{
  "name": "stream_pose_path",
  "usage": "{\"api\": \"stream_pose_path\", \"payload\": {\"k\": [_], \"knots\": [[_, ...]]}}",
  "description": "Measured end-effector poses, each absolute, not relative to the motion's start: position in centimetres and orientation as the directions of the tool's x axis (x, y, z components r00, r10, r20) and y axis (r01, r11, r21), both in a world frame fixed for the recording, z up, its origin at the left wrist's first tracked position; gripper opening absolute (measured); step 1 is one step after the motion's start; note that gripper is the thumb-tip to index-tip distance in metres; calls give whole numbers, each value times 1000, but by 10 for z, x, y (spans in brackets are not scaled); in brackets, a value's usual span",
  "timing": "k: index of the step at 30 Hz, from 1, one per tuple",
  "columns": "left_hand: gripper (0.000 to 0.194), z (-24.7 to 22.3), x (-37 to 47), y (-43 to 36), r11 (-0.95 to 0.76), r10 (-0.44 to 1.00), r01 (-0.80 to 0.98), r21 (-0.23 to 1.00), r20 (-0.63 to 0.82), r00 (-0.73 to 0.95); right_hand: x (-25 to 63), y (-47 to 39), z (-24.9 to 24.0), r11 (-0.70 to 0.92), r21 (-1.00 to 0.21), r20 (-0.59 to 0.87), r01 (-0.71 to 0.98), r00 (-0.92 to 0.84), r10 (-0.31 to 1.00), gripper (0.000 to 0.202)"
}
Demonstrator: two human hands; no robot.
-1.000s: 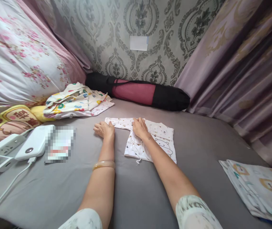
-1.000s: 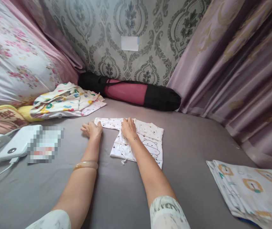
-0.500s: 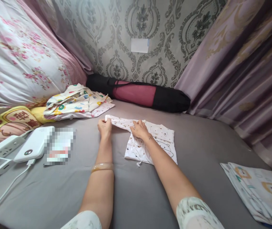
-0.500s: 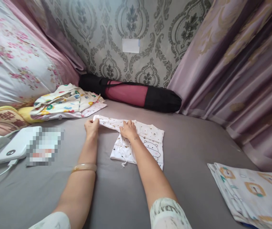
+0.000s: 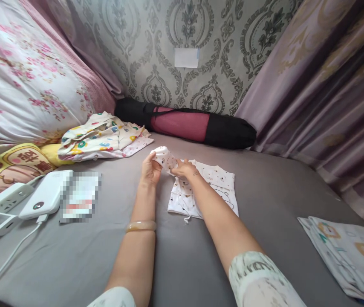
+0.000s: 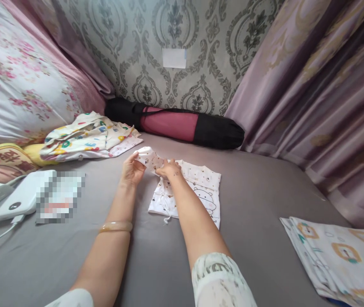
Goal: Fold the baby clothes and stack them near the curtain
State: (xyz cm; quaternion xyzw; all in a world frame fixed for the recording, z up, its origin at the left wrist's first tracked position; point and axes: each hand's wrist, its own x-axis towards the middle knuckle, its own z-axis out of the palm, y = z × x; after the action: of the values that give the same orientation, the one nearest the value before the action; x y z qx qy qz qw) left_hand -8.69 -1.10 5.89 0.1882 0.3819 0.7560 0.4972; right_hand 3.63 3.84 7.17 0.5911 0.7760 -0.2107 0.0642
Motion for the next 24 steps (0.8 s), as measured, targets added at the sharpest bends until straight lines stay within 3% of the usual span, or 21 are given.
{"api": "stream_pose_path", "payload": {"k": [3,6,9,11,13,16,20,24], "knots": [[22,61,-79,-9,-214,891,-520,827,-52,-450,41,39,67,202,-294,-321,934,-296,900,75],[23,58,-70,-1,-239,880,-415,878,15,-474,54,39,58,188,-476,-226,859,-326,918,79],[21,50,-56,9,-263,866,-417,870,22,-500,74,38,52,15,-792,-169,611,-243,955,62],[18,45,-44,15,-250,851,-427,869,-13,-525,89,34,52,-181,-924,-250,337,-172,953,44],[19,40,-33,17,-215,848,-408,887,-37,-528,104,28,55,-332,-940,-342,83,-165,925,30],[21,37,-19,13,-175,871,-321,931,-6,-492,123,19,57,-443,-886,-417,-137,-181,891,18],[24,39,-2,-1,-118,915,-127,985,58,-400,131,13,53,-491,-830,-453,-264,-195,870,18],[35,43,9,-12,-115,983,27,993,118,-143,129,17,47,-505,-795,-453,-336,-225,862,36]]}}
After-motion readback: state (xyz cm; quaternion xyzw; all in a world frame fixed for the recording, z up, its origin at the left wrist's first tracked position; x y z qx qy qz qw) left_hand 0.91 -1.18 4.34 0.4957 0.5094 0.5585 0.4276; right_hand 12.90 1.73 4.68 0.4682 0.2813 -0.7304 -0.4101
